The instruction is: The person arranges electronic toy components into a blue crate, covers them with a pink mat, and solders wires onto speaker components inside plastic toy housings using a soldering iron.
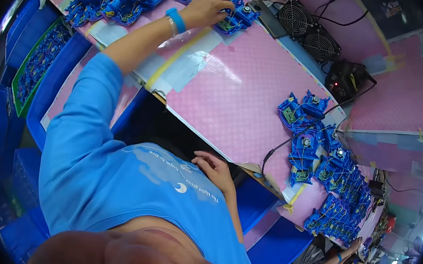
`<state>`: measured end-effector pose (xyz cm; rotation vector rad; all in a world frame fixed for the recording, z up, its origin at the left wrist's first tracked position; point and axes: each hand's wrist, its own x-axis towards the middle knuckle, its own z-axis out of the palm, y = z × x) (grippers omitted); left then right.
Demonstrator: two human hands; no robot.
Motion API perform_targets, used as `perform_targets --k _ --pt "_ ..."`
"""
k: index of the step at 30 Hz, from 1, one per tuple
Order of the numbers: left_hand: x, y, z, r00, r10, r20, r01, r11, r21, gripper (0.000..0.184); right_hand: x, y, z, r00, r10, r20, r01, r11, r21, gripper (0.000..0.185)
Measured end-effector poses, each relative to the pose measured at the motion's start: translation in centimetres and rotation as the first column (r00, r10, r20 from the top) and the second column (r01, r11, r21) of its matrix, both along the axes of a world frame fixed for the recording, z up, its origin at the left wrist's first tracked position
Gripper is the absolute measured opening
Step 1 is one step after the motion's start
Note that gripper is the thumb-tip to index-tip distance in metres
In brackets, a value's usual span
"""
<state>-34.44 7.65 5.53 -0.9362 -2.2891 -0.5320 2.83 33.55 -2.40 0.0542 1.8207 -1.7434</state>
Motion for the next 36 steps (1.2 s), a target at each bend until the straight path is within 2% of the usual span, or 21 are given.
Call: perform_targets --k 1,3,4,6,8,9,10,12,13,17,19,20,23,28,30,32,34,36 --pt "-1.3 0.7 0.0 0.995 0.1 0.01 -0.099 0.99 -0.099 0.02 0.7 0.2 -0.6 0.998 -0.067 -0.011 0.067 0.998 0.017 0.03" --pt "-2.4 1.8 0.1 0.986 0.161 0.052 -0.151 0.975 -0.162 0.02 2.3 0.5 -1.9 0.97 -0.222 -0.101 0.222 0.975 -0.012 0.025" --pt "-2.9 2.2 0.0 0.969 0.228 0.097 -0.202 0.954 -0.223 0.02 2.9 0.5 -2.5 0.97 -0.223 -0.1 0.223 0.975 -0.014 0.025" --pt "-4.7 2.3 -1.1 0.972 0.222 0.08 -0.196 0.947 -0.253 0.023 3.5 0.4 -3.5 0.901 -0.289 -0.324 0.3 0.954 -0.016 0.023" --pt "-4.9 2.2 -1.2 0.989 0.137 0.053 -0.116 0.949 -0.292 0.025 3.7 0.1 -3.6 0.897 -0.34 -0.282 0.337 0.94 -0.06 0.022" --pt "-4.5 2.3 -0.6 0.96 0.137 0.244 -0.066 0.958 -0.277 0.028 3.6 0.0 -3.6 0.887 -0.391 -0.248 0.376 0.921 -0.105 0.021" --pt "-4.3 2.2 0.0 0.96 0.137 0.244 -0.065 0.957 -0.282 0.028 3.6 0.0 -3.8 0.886 -0.392 -0.246 0.377 0.92 -0.11 0.021" --pt "-3.9 1.8 1.0 0.91 -0.038 0.413 0.175 0.938 -0.3 0.032 3.5 0.2 -4.0 0.876 -0.343 -0.339 0.328 0.939 -0.101 0.019" --pt "-2.1 2.2 2.6 0.873 -0.031 0.487 0.194 0.938 -0.287 0.035 3.3 0.2 -4.0 0.875 -0.346 -0.339 0.33 0.938 -0.106 0.019" --pt "-1.4 2.0 2.0 0.874 -0.101 0.475 0.244 0.937 -0.251 0.032 3.3 0.1 -4.2 0.863 -0.322 -0.389 0.315 0.945 -0.083 0.019" --pt "-0.5 2.1 2.1 0.955 -0.01 0.297 0.104 0.947 -0.302 0.029 3.4 -0.1 -4.3 0.855 -0.328 -0.402 0.322 0.943 -0.084 0.019" --pt "-0.9 2.1 1.4 0.953 -0.008 0.303 0.104 0.948 -0.301 0.029 3.4 -0.2 -4.2 0.844 -0.331 -0.421 0.329 0.941 -0.08 0.019" --pt "-2.6 2.4 -0.5 0.989 -0.004 0.151 0.03 0.984 -0.174 0.02 3.6 -0.5 -3.7 0.841 -0.328 -0.431 0.336 0.94 -0.059 0.018" --pt "-1.6 2.1 -0.5 0.988 -0.025 0.152 0.048 0.988 -0.148 0.012 3.7 -1.0 -3.0 0.838 -0.331 -0.434 0.349 0.936 -0.04 0.017" --pt "1.7 1.1 0.9 0.989 -0.05 0.14 0.068 0.99 -0.126 0.01 3.8 -1.0 -3.1 0.816 -0.327 -0.476 0.359 0.933 -0.024 0.017" --pt "6.8 -0.8 3.3 0.99 -0.071 0.122 0.08 0.995 -0.065 0.009 4.0 -1.0 -3.2 0.823 -0.354 -0.445 0.376 0.926 -0.04 0.017" --pt "11.9 -3.4 4.9 0.973 -0.14 0.184 0.126 0.988 0.084 0.007 3.9 -1.1 -3.0 0.832 -0.344 -0.435 0.366 0.93 -0.037 0.017" --pt "15.3 -5.9 5.5 0.977 -0.088 0.196 0.073 0.994 0.087 0.008 3.8 -1.0 -3.0 0.834 -0.324 -0.448 0.349 0.937 -0.028 0.017"
